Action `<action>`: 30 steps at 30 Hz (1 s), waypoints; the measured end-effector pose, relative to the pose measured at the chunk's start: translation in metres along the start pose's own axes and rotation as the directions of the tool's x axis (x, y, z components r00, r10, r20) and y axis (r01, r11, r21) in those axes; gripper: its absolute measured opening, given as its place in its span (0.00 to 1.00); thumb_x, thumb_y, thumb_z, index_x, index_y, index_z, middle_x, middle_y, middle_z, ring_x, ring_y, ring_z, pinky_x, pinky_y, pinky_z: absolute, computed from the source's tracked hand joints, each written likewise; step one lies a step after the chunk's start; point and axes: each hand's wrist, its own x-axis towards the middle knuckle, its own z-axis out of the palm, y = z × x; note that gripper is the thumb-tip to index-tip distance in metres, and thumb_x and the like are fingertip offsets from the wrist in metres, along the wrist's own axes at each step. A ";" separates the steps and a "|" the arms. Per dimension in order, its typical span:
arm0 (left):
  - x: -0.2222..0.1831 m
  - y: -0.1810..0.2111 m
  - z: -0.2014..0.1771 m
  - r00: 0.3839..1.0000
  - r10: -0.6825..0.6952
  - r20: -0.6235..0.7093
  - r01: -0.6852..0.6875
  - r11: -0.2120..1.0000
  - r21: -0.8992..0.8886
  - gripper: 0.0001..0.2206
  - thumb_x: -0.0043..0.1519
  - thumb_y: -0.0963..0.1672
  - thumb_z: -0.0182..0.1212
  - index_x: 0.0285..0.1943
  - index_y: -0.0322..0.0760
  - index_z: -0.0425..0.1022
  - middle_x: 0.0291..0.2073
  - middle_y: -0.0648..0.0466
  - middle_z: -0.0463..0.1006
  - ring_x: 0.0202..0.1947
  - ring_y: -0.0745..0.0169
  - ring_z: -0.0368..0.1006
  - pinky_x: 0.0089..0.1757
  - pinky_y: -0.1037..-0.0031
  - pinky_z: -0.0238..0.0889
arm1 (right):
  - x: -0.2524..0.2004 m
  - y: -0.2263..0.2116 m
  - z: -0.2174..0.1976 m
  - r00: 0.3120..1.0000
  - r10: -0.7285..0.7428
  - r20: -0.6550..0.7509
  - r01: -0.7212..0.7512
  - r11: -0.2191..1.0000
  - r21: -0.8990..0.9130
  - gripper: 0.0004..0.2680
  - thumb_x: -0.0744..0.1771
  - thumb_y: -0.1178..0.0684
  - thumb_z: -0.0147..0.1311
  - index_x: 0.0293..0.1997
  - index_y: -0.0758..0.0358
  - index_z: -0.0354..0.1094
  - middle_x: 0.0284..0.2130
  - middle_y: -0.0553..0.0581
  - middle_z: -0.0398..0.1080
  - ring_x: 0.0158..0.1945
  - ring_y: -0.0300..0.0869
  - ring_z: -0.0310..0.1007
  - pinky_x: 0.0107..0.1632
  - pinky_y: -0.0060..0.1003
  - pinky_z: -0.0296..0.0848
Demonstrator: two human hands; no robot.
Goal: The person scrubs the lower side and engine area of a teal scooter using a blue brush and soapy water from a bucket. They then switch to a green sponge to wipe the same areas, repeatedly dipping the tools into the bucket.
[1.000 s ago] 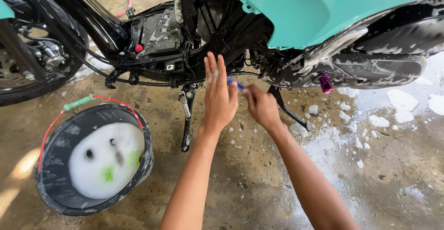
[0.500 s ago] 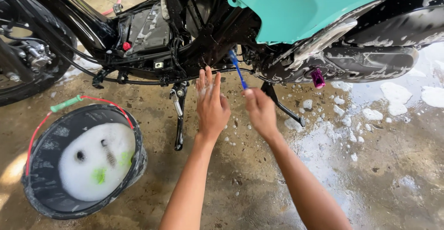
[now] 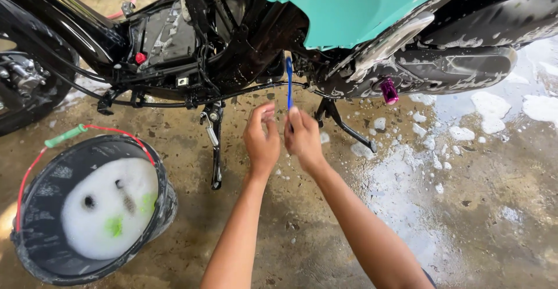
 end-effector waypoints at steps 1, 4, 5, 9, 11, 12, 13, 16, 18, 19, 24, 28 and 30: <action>0.001 0.006 -0.001 1.000 -0.007 0.003 0.007 1.000 0.002 0.16 0.55 0.34 0.53 0.48 0.43 0.78 0.38 0.54 0.84 0.41 0.56 0.82 0.44 0.69 0.73 | 0.009 -0.001 0.001 1.000 0.008 -0.001 -0.008 1.000 -0.002 0.15 0.74 0.45 0.36 0.34 0.57 0.66 0.14 0.47 0.61 0.15 0.35 0.61 0.19 0.26 0.61; 0.004 0.016 0.002 0.997 -0.077 0.027 0.079 0.995 -0.066 0.15 0.57 0.34 0.52 0.47 0.40 0.77 0.39 0.51 0.83 0.40 0.54 0.82 0.41 0.70 0.73 | 0.034 -0.008 0.002 0.990 -0.144 0.004 0.140 0.958 -0.248 0.14 0.71 0.45 0.42 0.32 0.57 0.71 0.12 0.52 0.66 0.18 0.41 0.69 0.26 0.38 0.71; 0.003 0.014 0.004 0.994 -0.101 0.035 0.103 0.993 -0.054 0.14 0.58 0.34 0.52 0.48 0.40 0.78 0.39 0.50 0.83 0.40 0.54 0.81 0.41 0.70 0.73 | 0.036 -0.008 0.001 0.981 -0.193 -0.018 0.168 0.890 -0.424 0.14 0.71 0.42 0.41 0.35 0.55 0.71 0.20 0.55 0.72 0.29 0.52 0.74 0.36 0.48 0.73; 0.005 0.018 -0.003 0.984 -0.152 0.089 0.155 0.988 -0.028 0.15 0.58 0.35 0.52 0.47 0.41 0.79 0.42 0.51 0.83 0.41 0.57 0.81 0.41 0.70 0.74 | 0.045 0.019 -0.012 0.968 -0.251 -0.025 0.149 0.648 -0.746 0.16 0.70 0.36 0.43 0.38 0.53 0.73 0.24 0.62 0.76 0.38 0.62 0.79 0.45 0.60 0.76; 0.006 0.009 -0.006 0.974 -0.190 0.121 0.194 0.981 -0.024 0.14 0.59 0.35 0.52 0.47 0.40 0.80 0.42 0.51 0.83 0.41 0.57 0.81 0.42 0.70 0.73 | 0.051 0.019 -0.028 0.960 -0.278 -0.029 0.149 0.597 -0.789 0.13 0.70 0.37 0.45 0.39 0.48 0.75 0.23 0.62 0.76 0.37 0.62 0.79 0.44 0.59 0.77; 0.002 0.004 -0.007 0.959 -0.240 0.154 0.245 0.969 -0.018 0.13 0.60 0.34 0.51 0.46 0.39 0.80 0.43 0.50 0.82 0.41 0.58 0.81 0.42 0.70 0.73 | 0.052 0.020 -0.038 0.955 -0.294 -0.030 0.140 0.540 -0.830 0.10 0.69 0.39 0.47 0.40 0.43 0.77 0.22 0.61 0.75 0.36 0.62 0.79 0.43 0.58 0.77; 0.003 0.006 -0.007 0.957 -0.248 0.148 0.253 0.967 -0.019 0.13 0.60 0.34 0.51 0.46 0.39 0.80 0.43 0.50 0.82 0.41 0.58 0.81 0.42 0.70 0.73 | 0.049 0.004 -0.035 0.957 -0.290 -0.022 0.143 0.534 -0.833 0.10 0.69 0.39 0.47 0.40 0.43 0.77 0.22 0.61 0.75 0.36 0.62 0.79 0.43 0.58 0.77; 0.001 0.007 0.000 0.947 -0.280 0.159 0.288 0.957 -0.029 0.13 0.61 0.34 0.51 0.49 0.36 0.79 0.45 0.47 0.82 0.44 0.53 0.80 0.44 0.67 0.73 | 0.037 -0.020 -0.031 0.911 -0.411 -0.045 0.170 0.471 -0.865 0.12 0.70 0.41 0.44 0.40 0.50 0.73 0.21 0.64 0.74 0.34 0.65 0.78 0.42 0.58 0.76; -0.002 0.002 0.014 0.907 -0.347 0.238 0.380 0.918 -0.111 0.14 0.64 0.35 0.49 0.57 0.33 0.75 0.52 0.41 0.78 0.50 0.48 0.76 0.51 0.61 0.70 | 0.032 -0.004 -0.026 0.957 -0.290 0.001 0.131 0.431 -0.893 0.13 0.70 0.39 0.42 0.42 0.52 0.73 0.24 0.70 0.75 0.36 0.69 0.78 0.41 0.62 0.75; 0.003 0.011 0.016 0.908 -0.344 0.237 0.378 0.919 -0.113 0.14 0.64 0.35 0.49 0.57 0.33 0.75 0.52 0.41 0.78 0.50 0.48 0.76 0.51 0.61 0.70 | 0.024 0.001 -0.033 0.956 -0.293 0.001 0.133 0.431 -0.893 0.13 0.70 0.39 0.42 0.42 0.52 0.73 0.24 0.70 0.75 0.36 0.69 0.78 0.41 0.62 0.75; 0.009 0.054 0.020 0.831 -0.291 0.474 0.408 0.898 -0.163 0.19 0.68 0.40 0.47 0.70 0.31 0.64 0.66 0.36 0.67 0.65 0.38 0.66 0.61 0.50 0.61 | -0.025 -0.016 -0.070 0.933 -0.343 -0.110 0.074 0.483 -0.872 0.13 0.71 0.41 0.41 0.41 0.55 0.71 0.16 0.64 0.70 0.30 0.66 0.77 0.36 0.61 0.73; 0.005 0.071 0.038 0.841 -0.219 0.495 0.382 0.888 -0.258 0.21 0.70 0.42 0.46 0.73 0.30 0.60 0.68 0.35 0.65 0.65 0.37 0.67 0.62 0.50 0.60 | -0.022 -0.030 -0.073 0.933 -0.332 -0.139 0.076 0.559 -0.826 0.14 0.74 0.48 0.38 0.52 0.66 0.71 0.16 0.58 0.69 0.15 0.46 0.69 0.24 0.36 0.72; 0.000 0.064 0.055 0.855 -0.270 0.444 0.393 0.894 -0.213 0.22 0.67 0.44 0.52 0.69 0.29 0.65 0.63 0.33 0.69 0.61 0.35 0.70 0.58 0.50 0.65 | -0.006 -0.010 -0.081 0.922 -0.381 -0.067 0.051 0.293 -0.955 0.14 0.71 0.39 0.43 0.44 0.54 0.73 0.18 0.66 0.73 0.28 0.63 0.79 0.34 0.58 0.75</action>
